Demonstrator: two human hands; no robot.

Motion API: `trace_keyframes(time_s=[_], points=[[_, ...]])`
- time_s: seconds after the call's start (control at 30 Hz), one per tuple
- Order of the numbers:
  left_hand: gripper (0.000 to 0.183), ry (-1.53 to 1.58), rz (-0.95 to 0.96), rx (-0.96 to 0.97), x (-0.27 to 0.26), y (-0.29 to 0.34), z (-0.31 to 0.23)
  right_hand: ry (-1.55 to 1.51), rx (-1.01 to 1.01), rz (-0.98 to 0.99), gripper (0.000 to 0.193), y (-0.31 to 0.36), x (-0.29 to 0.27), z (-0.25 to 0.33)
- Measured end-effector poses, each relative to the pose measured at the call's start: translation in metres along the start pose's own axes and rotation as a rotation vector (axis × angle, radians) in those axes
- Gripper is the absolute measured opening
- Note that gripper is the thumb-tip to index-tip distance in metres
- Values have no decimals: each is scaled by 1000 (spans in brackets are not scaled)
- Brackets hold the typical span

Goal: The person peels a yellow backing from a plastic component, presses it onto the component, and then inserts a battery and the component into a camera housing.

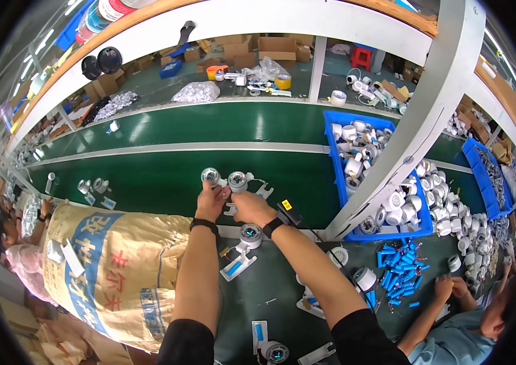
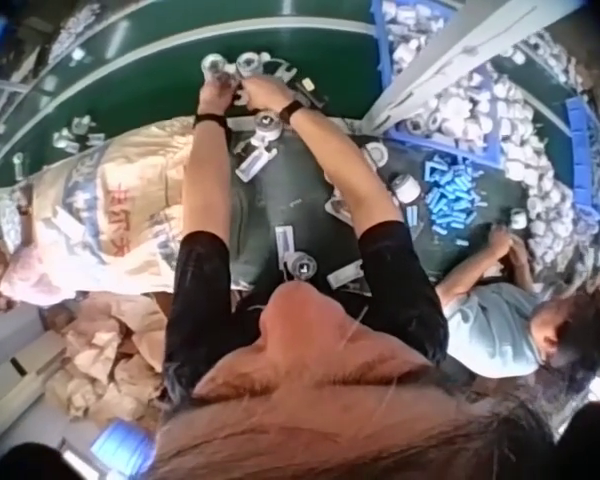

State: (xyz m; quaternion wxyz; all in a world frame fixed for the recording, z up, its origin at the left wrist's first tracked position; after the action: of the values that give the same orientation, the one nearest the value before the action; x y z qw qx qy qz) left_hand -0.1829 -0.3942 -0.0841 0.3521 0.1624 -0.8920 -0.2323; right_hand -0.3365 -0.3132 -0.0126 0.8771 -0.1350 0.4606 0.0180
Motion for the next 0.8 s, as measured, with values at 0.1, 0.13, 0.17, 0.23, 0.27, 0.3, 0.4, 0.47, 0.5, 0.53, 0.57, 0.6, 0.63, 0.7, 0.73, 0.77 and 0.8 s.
trace_keyframes(time_s=[0.1,0.13,0.17,0.23,0.27,0.3,0.4,0.47,0.5,0.53,0.57,0.6,0.63,0.7,0.73,0.77,0.8], points=[[42,-107,-72,88,-6,-1,2,-21,-55,-58,36,3,2,-7],[36,-220,-98,188,-10,-5,2,-31,-70,-57,35,4,5,-7],[36,-215,-99,191,-13,-10,4,-29,-76,-56,35,7,11,-6],[34,-527,-181,440,-12,-11,0,-7,-53,-52,38,8,20,-2],[34,-521,-183,442,-11,-12,2,-4,-58,-50,38,8,21,-3],[38,-647,-227,505,-11,-12,1,-6,-99,-46,37,8,20,-3],[52,-1211,-424,785,-32,-18,-26,-36,-141,39,31,4,-5,32],[59,-1051,-361,794,14,41,-20,-52,-139,-118,26,8,-39,3],[63,-1051,-375,848,13,51,-32,-15,-109,-79,24,12,-53,12],[62,-1055,-311,787,10,66,-47,-24,-109,18,26,19,-65,24],[60,-971,-278,831,21,89,-48,-51,-112,102,33,27,-72,13],[57,-888,-249,876,25,107,-45,-84,-117,186,41,39,-78,14],[57,-891,-244,868,22,119,-41,-71,-44,272,58,53,-86,18],[51,-951,-244,1114,21,145,-38,-72,19,234,58,77,-75,22],[51,-950,-235,1118,15,151,-35,-76,70,190,58,84,-66,22],[51,-1128,-89,1000,10,154,-29,-79,101,207,57,87,-55,18],[52,-1301,70,874,10,159,-17,-161,85,33,57,93,-40,0]])
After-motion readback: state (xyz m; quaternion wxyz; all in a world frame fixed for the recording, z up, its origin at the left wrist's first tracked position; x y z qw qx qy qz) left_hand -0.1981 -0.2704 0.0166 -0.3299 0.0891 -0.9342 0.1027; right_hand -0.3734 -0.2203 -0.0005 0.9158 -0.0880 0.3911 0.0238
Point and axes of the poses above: each hand's wrist, its own y-axis away from the middle knuckle, its own x-axis out of the palm, z = x × y, the point moved 2 cm from there along -y, towards the middle knuckle, and after that the axes turned 15 degrees about -z, right-handed, at the moved point
